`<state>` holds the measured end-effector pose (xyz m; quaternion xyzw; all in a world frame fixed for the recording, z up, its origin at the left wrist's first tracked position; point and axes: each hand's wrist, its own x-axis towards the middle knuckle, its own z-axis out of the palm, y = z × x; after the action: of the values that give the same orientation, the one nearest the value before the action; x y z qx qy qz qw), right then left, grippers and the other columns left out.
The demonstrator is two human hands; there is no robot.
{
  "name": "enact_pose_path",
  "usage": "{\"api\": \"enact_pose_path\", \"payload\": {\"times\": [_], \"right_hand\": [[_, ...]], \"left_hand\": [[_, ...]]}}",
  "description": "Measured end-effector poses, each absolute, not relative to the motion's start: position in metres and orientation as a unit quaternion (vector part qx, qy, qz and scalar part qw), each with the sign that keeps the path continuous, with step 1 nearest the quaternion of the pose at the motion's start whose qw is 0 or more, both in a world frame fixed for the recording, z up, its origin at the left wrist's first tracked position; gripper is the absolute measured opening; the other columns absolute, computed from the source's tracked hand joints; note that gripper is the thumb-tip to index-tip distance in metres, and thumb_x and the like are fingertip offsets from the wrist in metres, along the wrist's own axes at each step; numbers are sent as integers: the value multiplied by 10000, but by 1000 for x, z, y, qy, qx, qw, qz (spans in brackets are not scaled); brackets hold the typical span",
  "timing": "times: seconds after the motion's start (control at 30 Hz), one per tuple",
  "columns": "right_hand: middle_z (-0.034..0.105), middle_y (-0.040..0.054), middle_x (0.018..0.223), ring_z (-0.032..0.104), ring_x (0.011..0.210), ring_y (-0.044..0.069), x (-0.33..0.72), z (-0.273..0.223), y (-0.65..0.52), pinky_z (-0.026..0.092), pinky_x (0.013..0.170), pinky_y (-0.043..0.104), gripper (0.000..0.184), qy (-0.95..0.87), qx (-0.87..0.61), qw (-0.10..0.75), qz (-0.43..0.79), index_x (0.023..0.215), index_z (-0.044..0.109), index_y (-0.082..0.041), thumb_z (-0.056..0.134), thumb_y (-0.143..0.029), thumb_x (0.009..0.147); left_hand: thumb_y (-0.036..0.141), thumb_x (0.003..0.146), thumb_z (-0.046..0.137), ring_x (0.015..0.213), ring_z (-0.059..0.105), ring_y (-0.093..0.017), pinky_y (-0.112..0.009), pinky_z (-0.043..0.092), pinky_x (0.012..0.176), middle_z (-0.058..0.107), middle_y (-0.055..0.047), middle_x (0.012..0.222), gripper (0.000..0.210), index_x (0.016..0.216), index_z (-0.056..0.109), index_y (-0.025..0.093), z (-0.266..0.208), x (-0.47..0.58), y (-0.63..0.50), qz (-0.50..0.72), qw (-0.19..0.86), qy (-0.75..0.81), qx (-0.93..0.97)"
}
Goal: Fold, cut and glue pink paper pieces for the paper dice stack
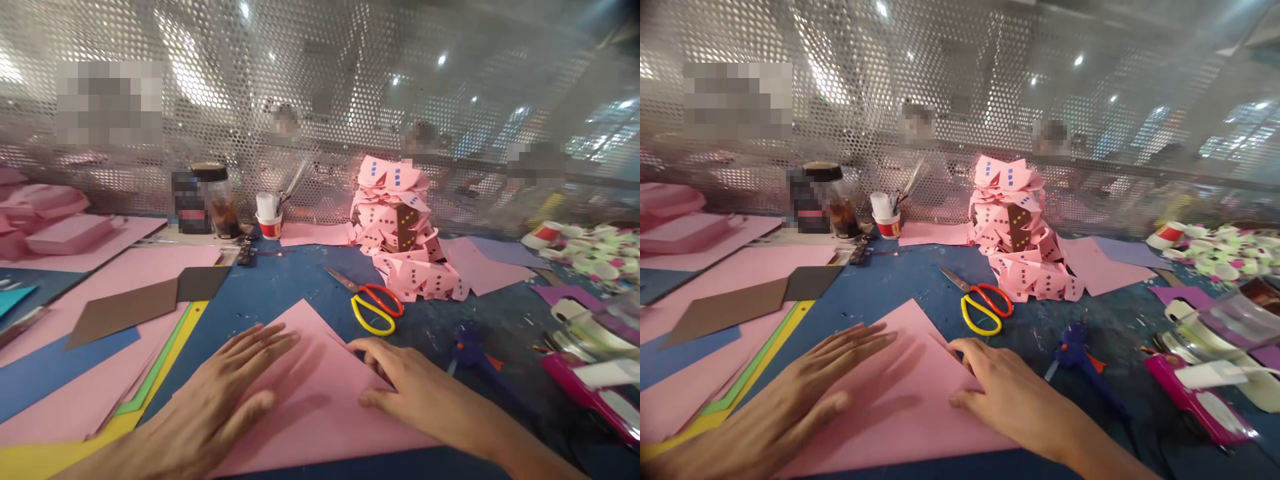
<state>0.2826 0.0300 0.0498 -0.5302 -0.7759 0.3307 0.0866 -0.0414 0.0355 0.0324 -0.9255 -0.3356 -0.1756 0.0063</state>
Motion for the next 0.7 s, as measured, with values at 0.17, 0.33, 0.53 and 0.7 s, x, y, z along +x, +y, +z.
{"api": "enact_pose_path", "payload": {"times": [0.17,0.33,0.53,0.7], "right_hand": [[665,-44,1332,647,1155,216,280,49,30,461,959,328,482,-774,-522,100,344,1329,574,-396,672,-263,876],[653,-42,1336,628,1183,203,277,48,31,450,990,318,469,-777,-512,126,344,1320,582,-387,671,-256,878],[676,2,1219,652,1061,179,277,41,34,480,927,304,465,-768,-512,181,340,1373,535,-341,631,-288,922],[680,26,1177,652,1047,188,275,34,39,481,926,309,439,-759,-518,206,336,1374,536,-304,613,-313,942]], "left_hand": [[375,1035,491,1453,449,-196,-409,230,1271,513,28,1554,552,1570,355,384,18,-44,55,-118,44,-304,-944],[406,1032,502,1456,440,-197,-411,83,1294,497,28,1568,508,1533,432,374,0,-48,59,-127,122,-301,-937],[225,966,490,1496,376,-228,-435,103,1280,404,5,1627,653,1590,327,325,-4,-64,66,-85,122,-333,-931],[217,987,446,1490,390,-238,-483,253,1246,416,10,1619,621,1582,332,354,-10,-70,78,-98,60,-388,-915]]}}
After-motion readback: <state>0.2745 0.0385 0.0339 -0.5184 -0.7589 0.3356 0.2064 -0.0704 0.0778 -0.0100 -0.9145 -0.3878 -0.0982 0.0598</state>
